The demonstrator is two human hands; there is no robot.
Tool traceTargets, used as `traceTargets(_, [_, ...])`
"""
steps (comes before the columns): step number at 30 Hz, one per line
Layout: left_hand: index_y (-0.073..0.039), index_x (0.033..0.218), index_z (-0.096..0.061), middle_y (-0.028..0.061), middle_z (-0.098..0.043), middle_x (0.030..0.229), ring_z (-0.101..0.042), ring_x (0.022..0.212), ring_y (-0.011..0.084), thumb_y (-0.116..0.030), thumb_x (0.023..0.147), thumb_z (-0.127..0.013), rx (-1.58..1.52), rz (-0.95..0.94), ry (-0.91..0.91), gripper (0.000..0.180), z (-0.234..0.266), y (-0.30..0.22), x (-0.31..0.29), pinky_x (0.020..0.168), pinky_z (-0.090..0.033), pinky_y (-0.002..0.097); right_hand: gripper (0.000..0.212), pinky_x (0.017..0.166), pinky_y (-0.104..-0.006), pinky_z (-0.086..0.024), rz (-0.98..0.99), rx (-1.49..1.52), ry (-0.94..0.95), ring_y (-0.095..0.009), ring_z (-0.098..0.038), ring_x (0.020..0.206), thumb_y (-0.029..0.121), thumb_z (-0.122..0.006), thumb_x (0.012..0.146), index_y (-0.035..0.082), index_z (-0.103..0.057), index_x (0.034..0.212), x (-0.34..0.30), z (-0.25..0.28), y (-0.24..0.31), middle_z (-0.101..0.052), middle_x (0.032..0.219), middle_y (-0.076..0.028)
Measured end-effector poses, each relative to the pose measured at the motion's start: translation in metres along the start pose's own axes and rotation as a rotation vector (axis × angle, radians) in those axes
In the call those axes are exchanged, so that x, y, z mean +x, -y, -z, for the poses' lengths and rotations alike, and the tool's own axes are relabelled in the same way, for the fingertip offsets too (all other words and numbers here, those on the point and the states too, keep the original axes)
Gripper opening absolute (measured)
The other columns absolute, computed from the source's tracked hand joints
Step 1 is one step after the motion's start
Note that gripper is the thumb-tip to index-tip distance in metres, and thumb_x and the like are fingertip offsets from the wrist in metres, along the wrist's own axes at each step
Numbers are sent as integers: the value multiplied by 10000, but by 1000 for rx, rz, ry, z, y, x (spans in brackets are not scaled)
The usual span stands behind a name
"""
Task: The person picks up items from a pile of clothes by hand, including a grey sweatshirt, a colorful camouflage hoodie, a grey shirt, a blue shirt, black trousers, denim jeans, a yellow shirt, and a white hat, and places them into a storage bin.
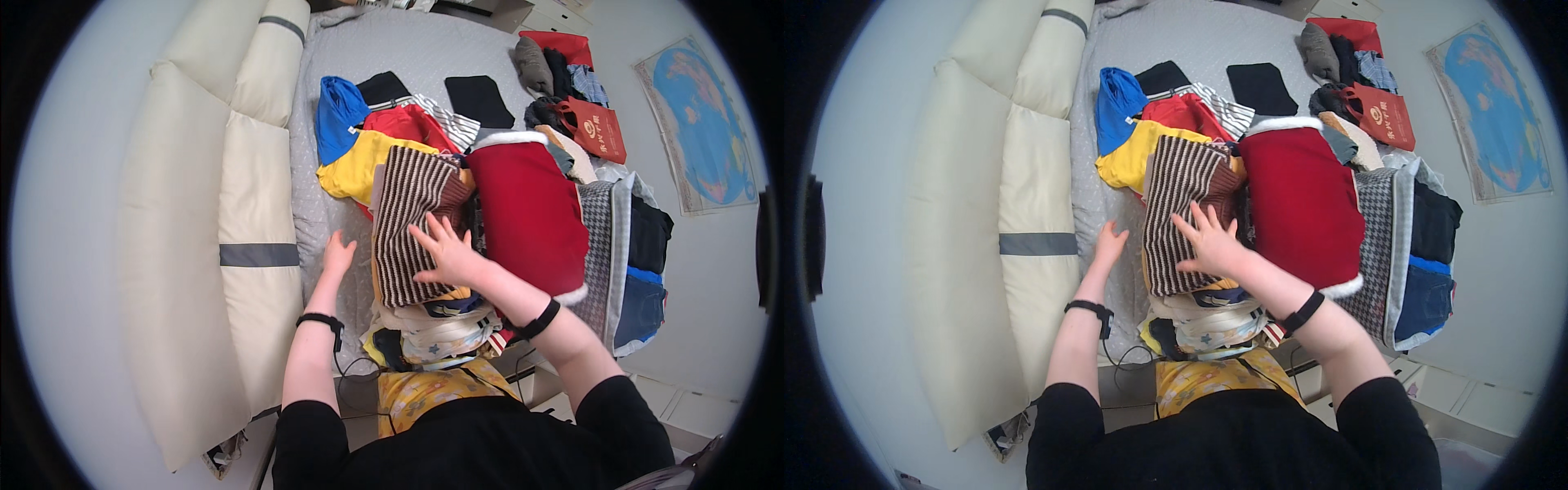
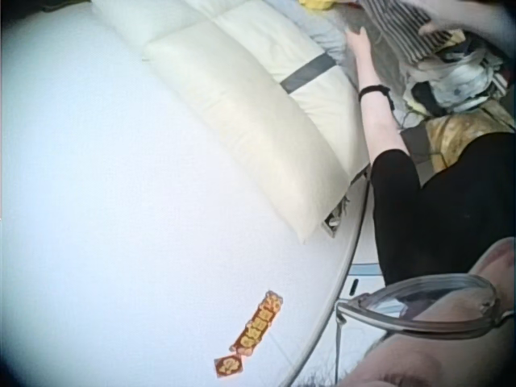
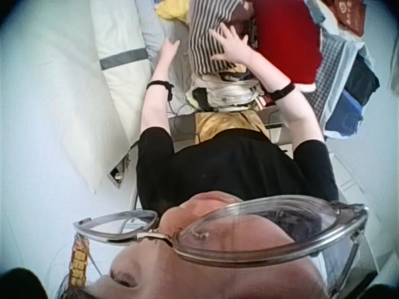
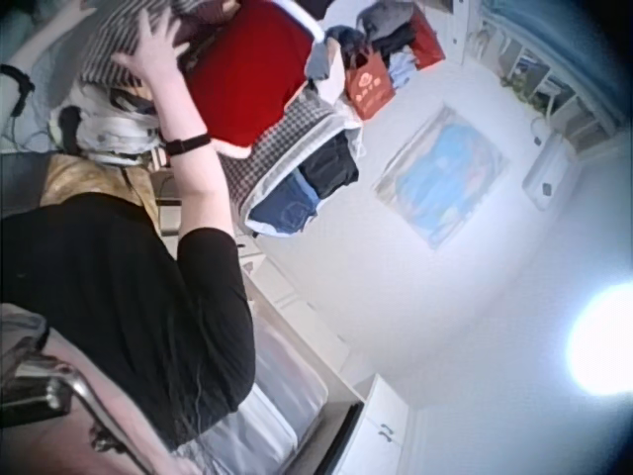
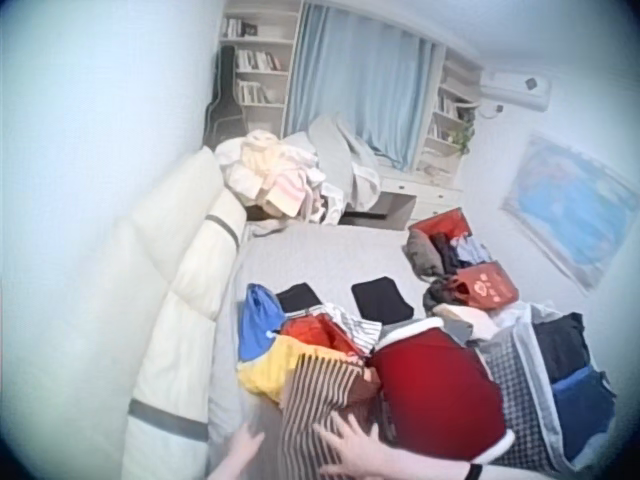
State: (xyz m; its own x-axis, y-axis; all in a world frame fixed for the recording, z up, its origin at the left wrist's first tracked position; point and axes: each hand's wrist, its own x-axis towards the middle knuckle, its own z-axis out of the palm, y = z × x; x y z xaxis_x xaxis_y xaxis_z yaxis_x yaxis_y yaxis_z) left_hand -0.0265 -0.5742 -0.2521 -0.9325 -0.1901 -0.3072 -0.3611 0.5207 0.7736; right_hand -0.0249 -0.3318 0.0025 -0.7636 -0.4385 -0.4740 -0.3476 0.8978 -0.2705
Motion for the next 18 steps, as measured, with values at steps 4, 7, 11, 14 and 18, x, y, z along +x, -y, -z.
traceTargets(4, [-1, 1256, -471, 215, -543, 1206, -547, 1085, 348, -286, 787, -656, -84, 83, 2, 579, -24, 13, 59, 934, -427, 409, 1020, 941, -748, -221, -120, -36, 109, -519, -86, 1352, 553, -717, 659, 249, -169, 1464, 11, -54, 4, -85, 1496, -256])
traceTargets(7, [4, 1267, -458, 234, -508, 1252, -500, 1148, 366, -291, 781, -664, -329, 255, 10, 604, -33, 32, 95, 960, -407, 412, 1028, 937, -750, -220, -123, -96, 87, -526, -56, 1353, 574, -712, 647, 244, -182, 1463, 17, -67, 13, -85, 1492, -266])
traceTargets(11, [-5, 1299, -420, 251, -448, 1307, -428, 1211, 394, -268, 772, -677, -11, 181, -61, 643, -56, 9, 120, 991, -378, 420, 1026, 931, -751, -228, -113, -94, 46, -527, -50, 1351, 579, -711, 643, 236, -195, 1461, 13, -75, -2, -87, 1487, -270])
traceTargets(14, [-38, 1342, -368, 201, -374, 1382, -359, 1269, 378, -182, 747, -684, 140, -55, -17, 689, -39, -11, 145, 1024, -357, 422, 1015, 926, -752, -236, -71, -82, 5, -526, -48, 1349, 581, -711, 634, 228, -226, 1452, 11, -85, -5, -91, 1484, -268])
traceTargets(18, [-85, 1401, -303, 143, -336, 1420, -305, 1311, 336, -85, 727, -671, 320, -397, 12, 767, -19, -69, 192, 1076, -305, 408, 1000, 935, -751, -225, -61, -86, -45, -510, -58, 1355, 590, -707, 626, 245, -248, 1446, 10, -94, -12, -93, 1488, -254])
